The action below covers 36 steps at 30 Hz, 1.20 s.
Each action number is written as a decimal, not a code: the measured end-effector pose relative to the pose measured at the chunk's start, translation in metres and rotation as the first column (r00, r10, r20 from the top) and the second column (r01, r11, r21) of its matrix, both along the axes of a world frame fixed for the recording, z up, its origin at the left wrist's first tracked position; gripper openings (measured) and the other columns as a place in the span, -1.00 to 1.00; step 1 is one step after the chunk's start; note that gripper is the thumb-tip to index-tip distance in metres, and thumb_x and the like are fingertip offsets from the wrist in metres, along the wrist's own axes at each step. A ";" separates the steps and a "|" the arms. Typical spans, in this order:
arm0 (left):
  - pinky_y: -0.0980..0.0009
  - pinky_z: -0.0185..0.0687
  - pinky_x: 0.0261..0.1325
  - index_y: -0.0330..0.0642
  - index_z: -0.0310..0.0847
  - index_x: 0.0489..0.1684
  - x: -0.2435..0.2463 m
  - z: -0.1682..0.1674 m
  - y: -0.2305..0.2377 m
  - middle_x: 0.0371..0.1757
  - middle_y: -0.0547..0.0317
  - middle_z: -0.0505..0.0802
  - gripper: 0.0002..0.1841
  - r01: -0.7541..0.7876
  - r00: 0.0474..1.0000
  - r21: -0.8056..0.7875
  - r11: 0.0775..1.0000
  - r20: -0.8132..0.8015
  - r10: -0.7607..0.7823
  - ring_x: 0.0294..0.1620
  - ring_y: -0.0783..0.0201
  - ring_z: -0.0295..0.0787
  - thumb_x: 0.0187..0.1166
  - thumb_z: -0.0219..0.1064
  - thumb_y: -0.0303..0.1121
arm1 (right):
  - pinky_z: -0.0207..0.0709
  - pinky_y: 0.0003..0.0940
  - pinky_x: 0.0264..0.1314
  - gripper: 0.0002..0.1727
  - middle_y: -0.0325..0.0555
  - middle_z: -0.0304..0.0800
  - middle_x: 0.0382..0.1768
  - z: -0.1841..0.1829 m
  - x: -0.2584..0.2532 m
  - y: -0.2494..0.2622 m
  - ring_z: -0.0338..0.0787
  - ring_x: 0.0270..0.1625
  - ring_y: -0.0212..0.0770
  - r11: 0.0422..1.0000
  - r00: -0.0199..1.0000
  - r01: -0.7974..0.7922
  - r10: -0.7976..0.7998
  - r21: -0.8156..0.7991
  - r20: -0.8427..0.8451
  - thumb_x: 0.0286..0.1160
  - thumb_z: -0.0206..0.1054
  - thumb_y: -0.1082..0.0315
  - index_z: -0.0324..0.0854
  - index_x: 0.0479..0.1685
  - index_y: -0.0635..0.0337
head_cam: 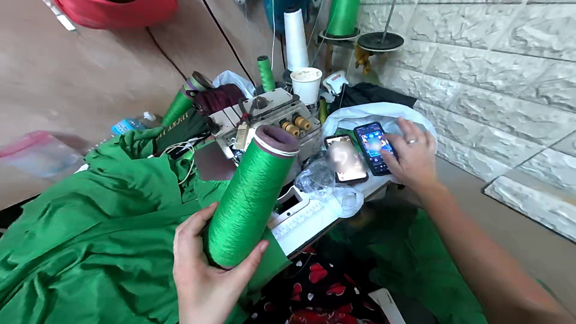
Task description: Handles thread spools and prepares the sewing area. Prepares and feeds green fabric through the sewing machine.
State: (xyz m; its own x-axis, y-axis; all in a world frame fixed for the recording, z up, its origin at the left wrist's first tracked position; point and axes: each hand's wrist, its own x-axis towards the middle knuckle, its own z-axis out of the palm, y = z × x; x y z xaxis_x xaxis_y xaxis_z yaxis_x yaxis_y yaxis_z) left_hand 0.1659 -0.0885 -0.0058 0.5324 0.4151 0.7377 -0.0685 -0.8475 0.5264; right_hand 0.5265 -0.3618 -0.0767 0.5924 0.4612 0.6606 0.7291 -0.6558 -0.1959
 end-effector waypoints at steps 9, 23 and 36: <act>0.53 0.53 0.40 -0.24 0.43 0.44 -0.001 -0.001 -0.001 0.25 0.10 0.72 -0.05 0.009 1.000 -0.002 1.000 0.003 -0.009 0.32 0.46 0.61 0.10 0.69 0.19 | 0.01 0.52 0.64 -0.28 0.34 0.31 0.70 -0.011 -0.002 -0.001 0.25 0.74 0.43 0.999 0.997 0.000 -0.003 0.038 0.083 0.68 -0.04 -0.24 0.66 0.32 0.21; 0.46 0.60 0.35 -0.25 0.45 0.41 0.009 0.003 -0.006 0.20 0.10 0.75 -0.07 0.023 1.000 -0.021 1.000 0.015 -0.022 0.26 0.42 0.66 0.08 0.69 0.16 | 0.09 0.59 0.56 -0.50 0.38 0.42 0.61 0.027 -0.025 0.003 0.37 0.65 0.46 0.998 0.986 -0.053 0.060 0.046 -0.157 0.70 0.20 -0.01 0.77 0.16 0.26; 0.09 0.57 0.21 -0.18 0.54 0.38 0.042 0.009 -0.027 0.17 -0.04 0.78 -0.16 -0.066 0.998 0.155 0.986 -0.008 0.068 0.17 0.13 0.69 0.15 0.64 0.18 | 0.69 -0.62 -0.12 -0.16 -0.19 0.76 0.13 0.037 -0.218 0.090 0.75 -0.13 -0.63 0.390 0.049 -0.534 0.900 0.750 -0.433 0.54 0.38 -0.11 0.28 0.56 0.42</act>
State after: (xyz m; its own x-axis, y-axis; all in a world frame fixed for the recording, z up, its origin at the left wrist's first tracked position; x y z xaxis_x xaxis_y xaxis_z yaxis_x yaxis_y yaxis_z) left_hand 0.2074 -0.1151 0.0030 0.5176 0.3315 0.7888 -0.0027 -0.9213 0.3889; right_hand 0.3083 -0.2713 -0.0396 0.3401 0.8416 0.4195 0.2211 0.3620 -0.9056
